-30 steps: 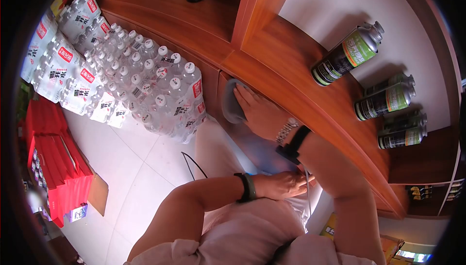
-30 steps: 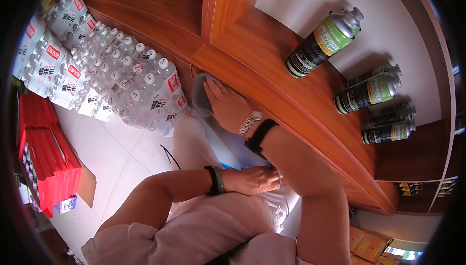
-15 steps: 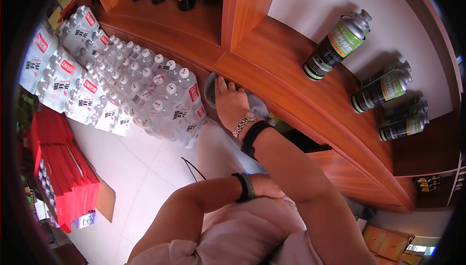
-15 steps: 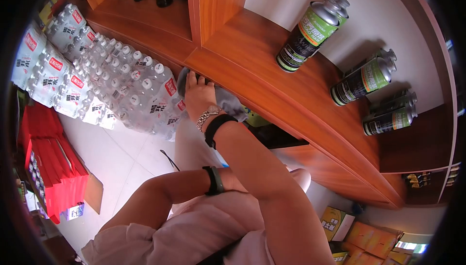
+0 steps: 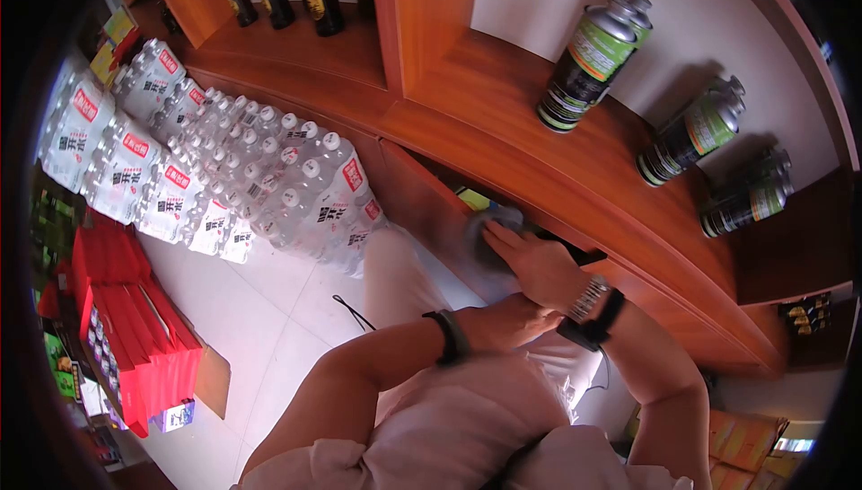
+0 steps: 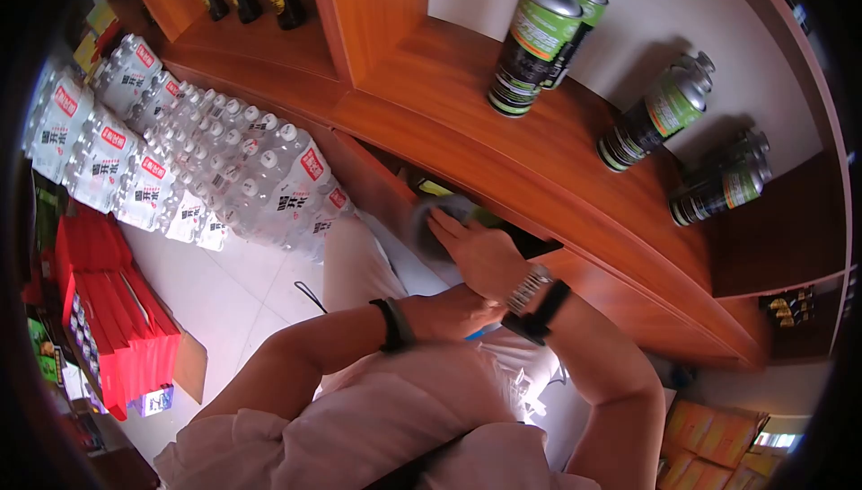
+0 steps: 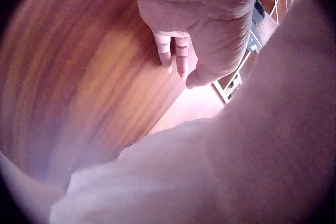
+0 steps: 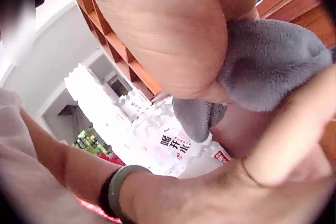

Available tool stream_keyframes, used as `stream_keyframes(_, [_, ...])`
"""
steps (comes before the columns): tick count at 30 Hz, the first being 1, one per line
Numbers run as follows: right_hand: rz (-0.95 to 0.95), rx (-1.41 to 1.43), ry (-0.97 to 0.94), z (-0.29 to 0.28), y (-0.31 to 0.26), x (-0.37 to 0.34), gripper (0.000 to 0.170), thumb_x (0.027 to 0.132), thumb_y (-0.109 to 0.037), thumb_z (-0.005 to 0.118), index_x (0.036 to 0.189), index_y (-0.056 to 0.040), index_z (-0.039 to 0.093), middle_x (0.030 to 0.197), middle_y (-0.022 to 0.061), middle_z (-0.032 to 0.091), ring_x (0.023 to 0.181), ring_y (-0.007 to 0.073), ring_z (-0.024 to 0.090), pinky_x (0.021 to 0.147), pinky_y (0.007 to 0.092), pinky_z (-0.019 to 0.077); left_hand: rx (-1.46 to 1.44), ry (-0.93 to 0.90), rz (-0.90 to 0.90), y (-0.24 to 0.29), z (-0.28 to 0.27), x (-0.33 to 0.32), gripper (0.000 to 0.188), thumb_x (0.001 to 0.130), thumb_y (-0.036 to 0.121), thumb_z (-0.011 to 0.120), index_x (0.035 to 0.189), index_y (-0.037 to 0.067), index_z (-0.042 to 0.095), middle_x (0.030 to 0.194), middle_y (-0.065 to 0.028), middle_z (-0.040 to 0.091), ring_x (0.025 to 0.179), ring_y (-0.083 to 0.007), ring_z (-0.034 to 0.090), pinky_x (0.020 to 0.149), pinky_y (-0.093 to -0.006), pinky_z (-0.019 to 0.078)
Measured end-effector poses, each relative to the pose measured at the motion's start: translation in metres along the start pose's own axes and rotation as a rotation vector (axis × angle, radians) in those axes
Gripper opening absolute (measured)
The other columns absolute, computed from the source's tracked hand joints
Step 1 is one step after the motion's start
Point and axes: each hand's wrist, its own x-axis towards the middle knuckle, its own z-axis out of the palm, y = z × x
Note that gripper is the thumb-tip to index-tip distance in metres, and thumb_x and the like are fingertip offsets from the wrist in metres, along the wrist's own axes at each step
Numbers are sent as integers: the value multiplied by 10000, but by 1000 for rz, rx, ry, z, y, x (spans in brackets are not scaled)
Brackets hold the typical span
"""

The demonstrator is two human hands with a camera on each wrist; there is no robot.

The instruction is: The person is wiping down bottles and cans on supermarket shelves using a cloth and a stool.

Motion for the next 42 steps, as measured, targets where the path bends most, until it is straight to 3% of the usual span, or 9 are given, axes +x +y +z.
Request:
stream_keyframes(3, [25,163,54,-3,10,-50,703,744,-47,672,1426,-90,508,1436,84,535,1019,312,635,819,395,556,52,-148,-26,-11,20,0,394,995,124,441,1361,4,525,1322,-231,563,1255,-335,542,1053,-435,409])
stream_keyframes(5, [53,205,106,-1,19,-73,594,745,-53,669,1333,-102,590,1335,83,600,1005,310,639,825,402,552,-10,97,70,-20,32,0,336,999,123,426,1275,-13,564,1225,-231,604,1176,-349,583,992,-426,453])
stream_keyframes(8, [151,211,137,-2,33,-100,351,724,-54,668,1067,-115,709,1077,87,691,996,316,653,819,423,556,-58,-5,-57,-19,23,5,333,1005,120,445,1298,14,564,1218,-240,600,1130,-393,593,949,-471,490])
stream_keyframes(11, [294,254,263,-15,57,-122,366,699,22,638,1043,-85,700,1061,102,693,1017,351,652,827,441,549,68,-9,-63,-20,17,17,259,923,70,544,1158,-14,615,1308,-213,548,1092,-380,608,913,-464,515])
stream_keyframes(14, [358,661,813,-36,68,-145,532,645,155,439,1107,6,657,1048,166,676,997,340,658,896,365,519,112,113,13,-22,-2,45,122,847,26,613,946,-27,659,1413,-181,445,978,-342,652,820,-433,548])
stream_keyframes(21, [520,591,1211,-35,68,-164,605,604,131,343,1124,29,635,1100,151,657,1051,284,632,975,319,456,122,70,-95,-42,0,57,169,815,-5,644,978,-25,681,1513,-153,405,976,-328,660,832,-416,551])
stream_keyframes(29, [506,277,980,-24,72,-154,570,580,117,412,1090,16,647,1150,201,659,1094,393,624,1008,424,479,175,97,-44,-66,-2,48,250,812,-14,631,1042,-8,728,1573,-96,382,1207,-308,570,997,-437,484])
stream_keyframes(34, [390,77,681,-1,75,-129,549,630,74,639,1161,-64,671,1253,125,647,1151,354,601,967,439,488,126,127,-73,-60,-10,20,268,818,-2,627,1074,3,706,1526,-142,426,1192,-304,583,988,-437,492])
stream_keyframes(42, [235,8,524,9,57,-25,664,738,-107,695,1388,-116,556,1420,84,549,1282,323,519,1060,439,444,-18,132,-478,-34,-40,-63,268,841,-10,635,1096,61,676,1440,-125,535,1061,-318,660,883,-406,551])
